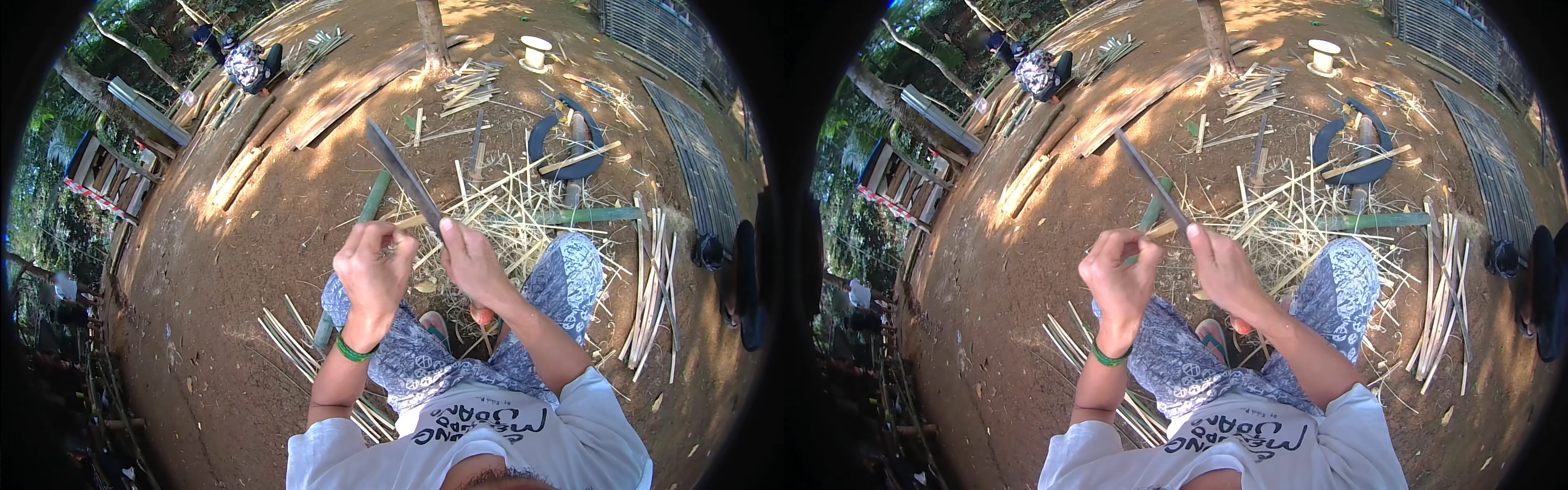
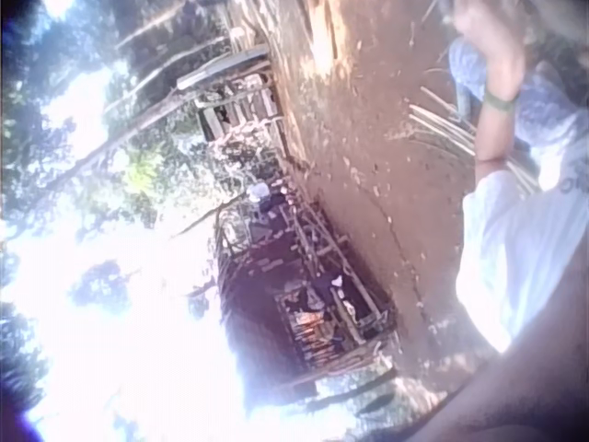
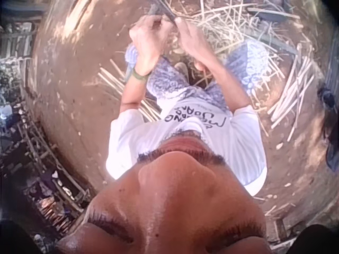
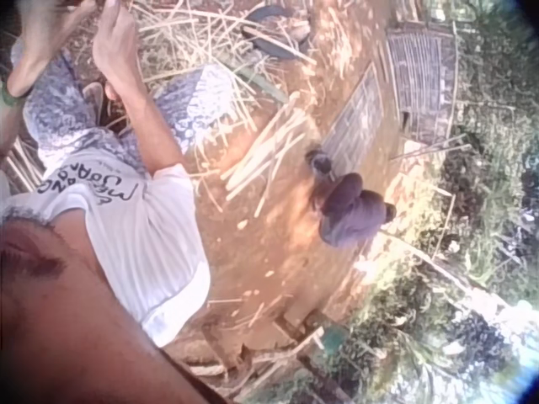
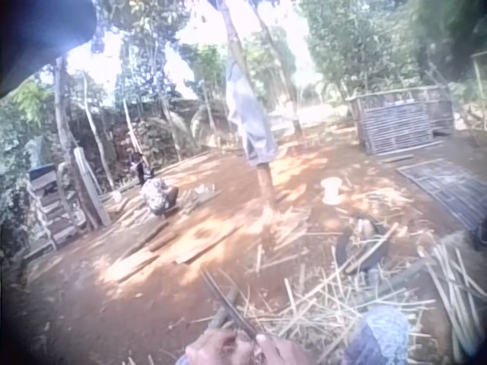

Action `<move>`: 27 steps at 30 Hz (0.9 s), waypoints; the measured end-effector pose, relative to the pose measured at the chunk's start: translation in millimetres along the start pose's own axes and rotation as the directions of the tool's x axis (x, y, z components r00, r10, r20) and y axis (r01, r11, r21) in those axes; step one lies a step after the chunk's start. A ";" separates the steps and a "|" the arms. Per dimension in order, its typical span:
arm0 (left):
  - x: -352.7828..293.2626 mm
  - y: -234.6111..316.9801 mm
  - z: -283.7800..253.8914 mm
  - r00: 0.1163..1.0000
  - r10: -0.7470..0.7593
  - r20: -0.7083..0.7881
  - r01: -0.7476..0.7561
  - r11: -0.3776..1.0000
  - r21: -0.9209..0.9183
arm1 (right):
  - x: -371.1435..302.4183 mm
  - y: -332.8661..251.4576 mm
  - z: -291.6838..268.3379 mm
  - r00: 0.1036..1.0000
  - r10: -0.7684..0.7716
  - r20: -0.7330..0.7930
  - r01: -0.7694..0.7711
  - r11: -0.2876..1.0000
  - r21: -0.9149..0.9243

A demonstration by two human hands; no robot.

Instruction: The person sits on the ground and uses a large knife to split long bamboo poles into thin strips. They hold the bamboo with one hand and strike it with the knife to separate the material, occasionally inspecting the blade and the resulting strips.

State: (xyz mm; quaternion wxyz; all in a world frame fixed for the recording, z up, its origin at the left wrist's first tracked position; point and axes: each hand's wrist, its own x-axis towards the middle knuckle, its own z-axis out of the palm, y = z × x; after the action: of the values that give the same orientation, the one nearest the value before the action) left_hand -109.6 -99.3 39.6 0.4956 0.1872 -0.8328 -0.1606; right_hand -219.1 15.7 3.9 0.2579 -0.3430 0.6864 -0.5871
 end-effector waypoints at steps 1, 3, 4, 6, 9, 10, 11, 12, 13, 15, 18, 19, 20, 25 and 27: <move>6.2 -1.1 -11.9 0.999 -0.029 -0.041 0.029 1.000 -0.001 | 5.4 -3.5 -14.5 0.996 0.086 -0.034 -0.086 0.996 0.018; 10.0 -7.5 -22.6 0.991 -0.128 -0.030 0.125 0.987 -0.100 | 10.1 -0.7 -39.9 0.995 0.074 -0.065 -0.061 0.981 0.182; 10.1 -3.8 -25.5 0.983 -0.178 0.044 0.183 0.970 -0.162 | 8.2 -3.1 -42.1 0.996 0.079 -0.046 -0.069 0.981 0.179; 5.1 -8.3 -23.1 0.989 -0.113 0.096 0.130 0.971 -0.200 | 4.7 -4.0 -42.3 0.995 0.096 -0.032 -0.088 0.976 0.197; 6.6 -14.4 -21.1 0.989 -0.034 0.145 0.080 0.944 -0.320 | 3.7 -2.9 -41.7 0.993 0.113 -0.028 -0.103 0.964 0.245; 6.2 -17.7 -19.1 0.985 -0.041 0.169 0.106 0.910 -0.401 | 3.6 -3.3 -43.3 0.995 0.104 -0.014 -0.097 0.963 0.253; 6.1 -20.7 -16.9 0.980 -0.046 0.192 0.134 0.869 -0.477 | 2.3 -6.2 -42.6 0.996 0.088 0.001 -0.085 0.966 0.242; 6.3 -22.2 -11.9 0.970 -0.010 0.243 0.130 0.865 -0.484 | 0.4 -7.7 -42.0 0.997 0.075 0.011 -0.075 0.970 0.233; 5.0 -20.3 -9.9 0.971 -0.026 0.239 0.137 0.876 -0.461 | 1.7 -2.8 -37.5 0.994 0.104 0.016 -0.105 0.975 0.195; 3.5 -13.2 -8.4 0.971 -0.057 0.233 0.152 0.898 -0.413 | -4.6 -7.7 -24.3 0.999 0.048 0.009 -0.049 0.993 0.109; -0.1 -5.5 -2.7 0.980 -0.076 0.184 0.149 0.894 -0.423 | -14.2 -9.4 -2.8 0.999 -0.032 -0.007 0.033 0.999 0.042; -1.5 -3.3 -1.1 0.982 -0.081 0.168 0.147 0.890 -0.431 | -15.7 -4.2 6.4 0.997 -0.071 -0.030 0.071 0.997 0.009; -3.6 -0.1 -2.5 0.988 -0.066 0.140 0.119 0.903 -0.412 | -19.1 -0.6 15.3 0.996 -0.087 -0.033 0.087 0.996 -0.002; -4.2 8.0 -10.6 0.998 -0.028 0.058 0.049 0.910 -0.412 | -5.0 61.5 46.3 0.986 -0.152 -0.070 0.139 0.977 -0.159; 0.0 1.1 -7.9 0.994 0.034 0.107 0.012 0.915 -0.403 | 12.3 85.4 48.0 0.984 -0.161 -0.071 0.140 0.961 -0.239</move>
State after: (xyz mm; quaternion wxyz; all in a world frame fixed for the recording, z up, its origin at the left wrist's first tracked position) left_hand -102.8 -99.0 43.8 0.4773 0.0674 -0.8091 -0.3360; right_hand -204.9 -17.6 -88.0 0.1396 -0.3954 0.7334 -0.5350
